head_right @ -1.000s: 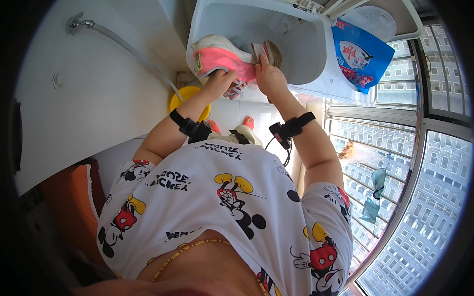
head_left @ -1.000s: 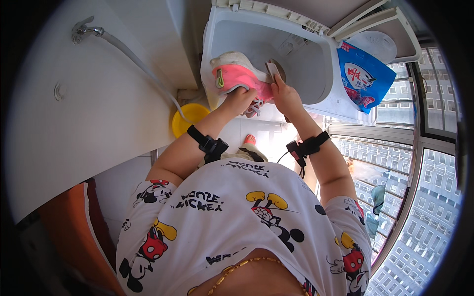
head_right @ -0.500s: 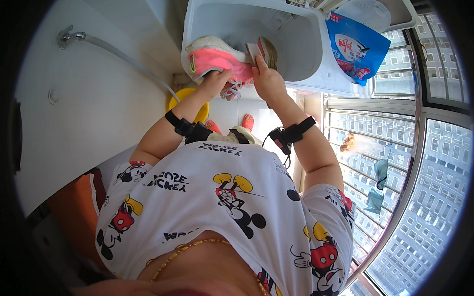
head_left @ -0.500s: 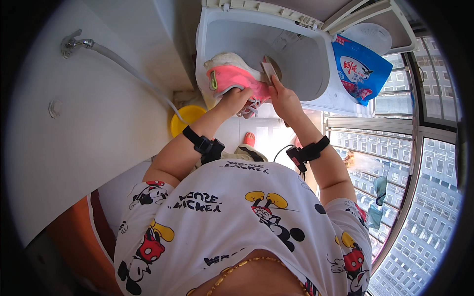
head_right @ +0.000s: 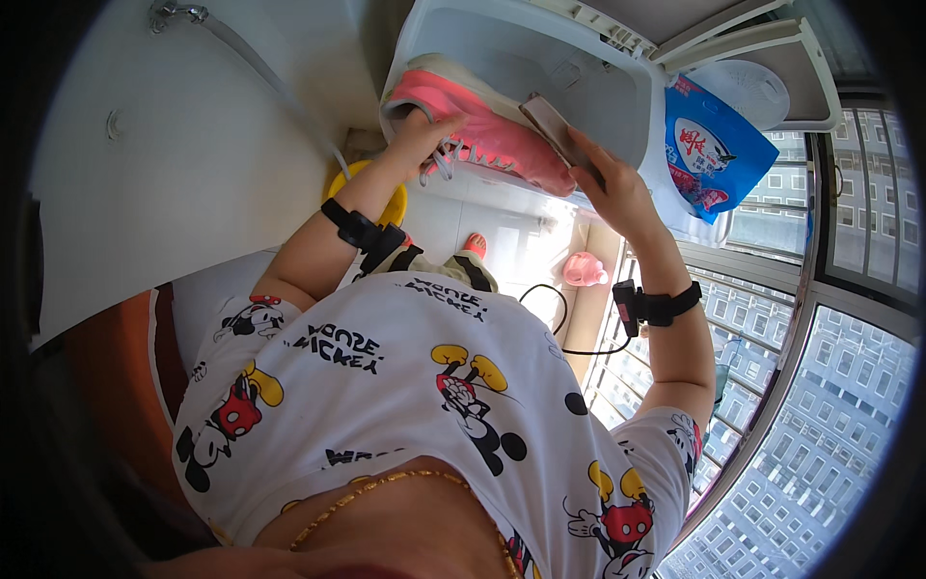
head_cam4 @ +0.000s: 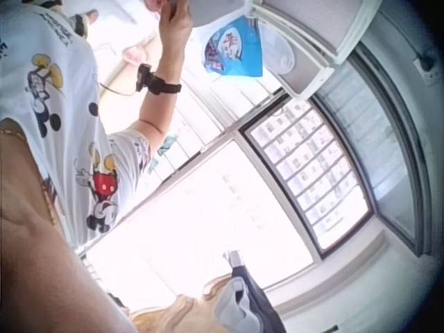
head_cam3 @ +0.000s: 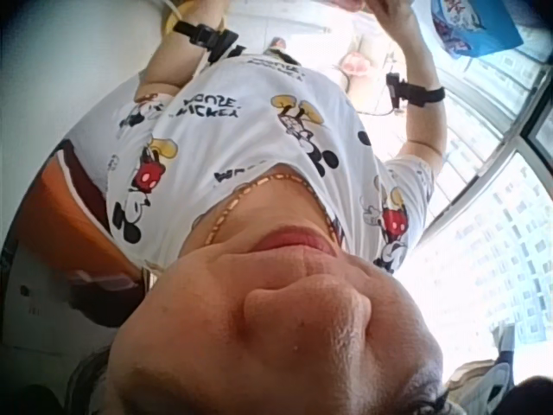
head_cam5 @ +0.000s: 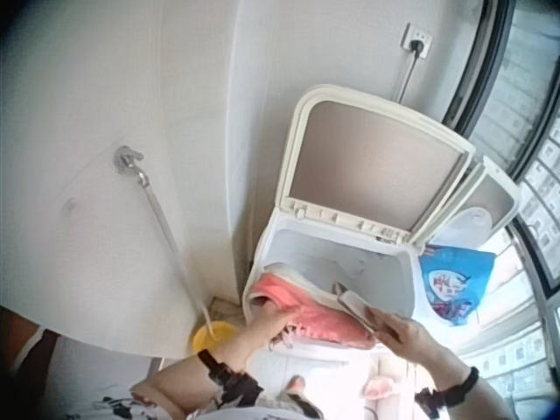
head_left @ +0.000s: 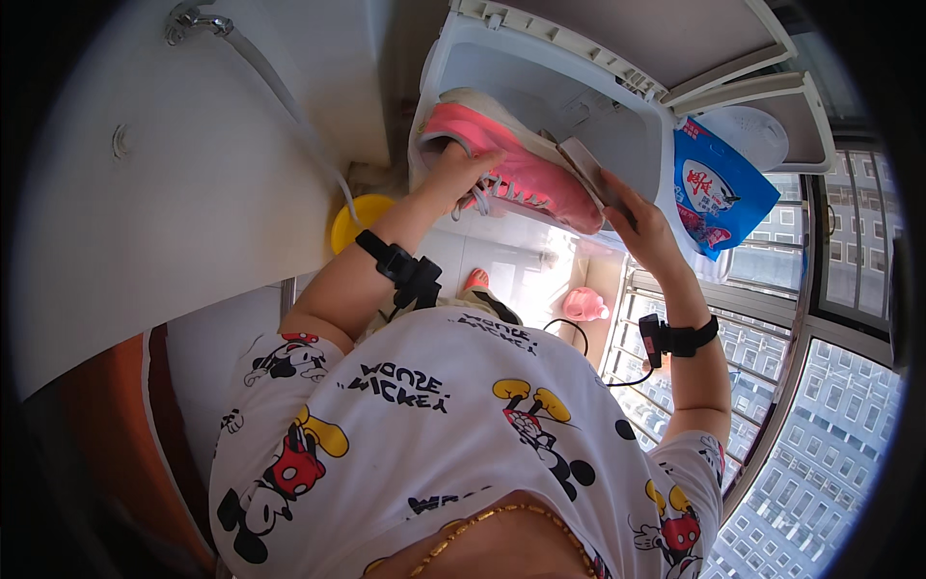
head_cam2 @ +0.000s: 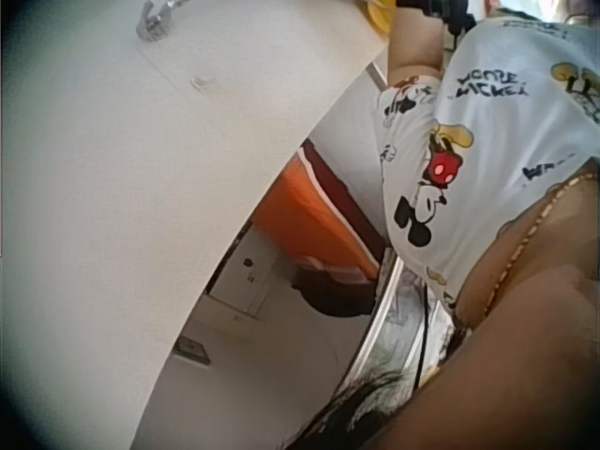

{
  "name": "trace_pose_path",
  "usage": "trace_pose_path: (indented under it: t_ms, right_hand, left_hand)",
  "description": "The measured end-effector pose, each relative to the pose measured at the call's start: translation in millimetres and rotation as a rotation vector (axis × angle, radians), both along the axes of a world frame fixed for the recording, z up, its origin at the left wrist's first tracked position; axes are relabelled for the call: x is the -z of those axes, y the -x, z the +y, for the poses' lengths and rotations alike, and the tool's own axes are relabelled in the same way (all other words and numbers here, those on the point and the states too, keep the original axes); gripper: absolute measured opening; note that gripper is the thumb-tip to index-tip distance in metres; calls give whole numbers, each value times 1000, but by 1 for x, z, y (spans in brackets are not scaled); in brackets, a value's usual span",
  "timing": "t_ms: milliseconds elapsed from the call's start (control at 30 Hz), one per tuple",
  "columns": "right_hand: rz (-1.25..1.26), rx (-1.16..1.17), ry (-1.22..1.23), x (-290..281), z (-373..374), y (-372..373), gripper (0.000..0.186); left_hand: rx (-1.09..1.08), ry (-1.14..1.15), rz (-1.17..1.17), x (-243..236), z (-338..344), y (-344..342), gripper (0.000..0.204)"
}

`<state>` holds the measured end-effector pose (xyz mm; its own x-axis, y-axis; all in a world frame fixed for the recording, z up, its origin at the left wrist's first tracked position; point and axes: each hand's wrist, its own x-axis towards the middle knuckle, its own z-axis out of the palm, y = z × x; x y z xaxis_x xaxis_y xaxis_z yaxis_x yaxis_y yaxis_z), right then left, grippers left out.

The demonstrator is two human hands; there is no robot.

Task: The person scrubs a pink shoe with a brush over a small tub of water, rinsing it by dipping it into the water and continuing to scrub different parts of the shoe's surface.

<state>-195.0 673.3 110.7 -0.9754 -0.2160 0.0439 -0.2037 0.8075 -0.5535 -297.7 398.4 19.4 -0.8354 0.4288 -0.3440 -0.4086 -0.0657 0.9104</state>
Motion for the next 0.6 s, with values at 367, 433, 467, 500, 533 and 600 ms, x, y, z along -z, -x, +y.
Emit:
trace_pose_path:
  t_ms: [367, 433, 467, 500, 533, 600]
  right_hand:
    - [46, -312, -272, 27, -62, 115, 48]
    - [160, -284, -273, 35, -80, 126, 48]
    - [160, -286, -278, 38, -77, 126, 48]
    - [155, -324, -260, 42, -73, 126, 48]
    - [151, -360, -246, 44, -65, 129, 48]
    - [32, -377, -247, 40, -32, 115, 49]
  left_hand:
    - [-121, -157, -32, 7, 4, -9, 28]
    - [-119, -167, -44, 0, 5, -11, 28]
    - [-138, -169, -45, -1, 8, -11, 29]
    - [-164, -171, -49, -1, 6, -11, 31]
    - [-170, -180, -48, 1, 5, -9, 31]
    - [-128, -143, -101, 10, 1, -6, 32]
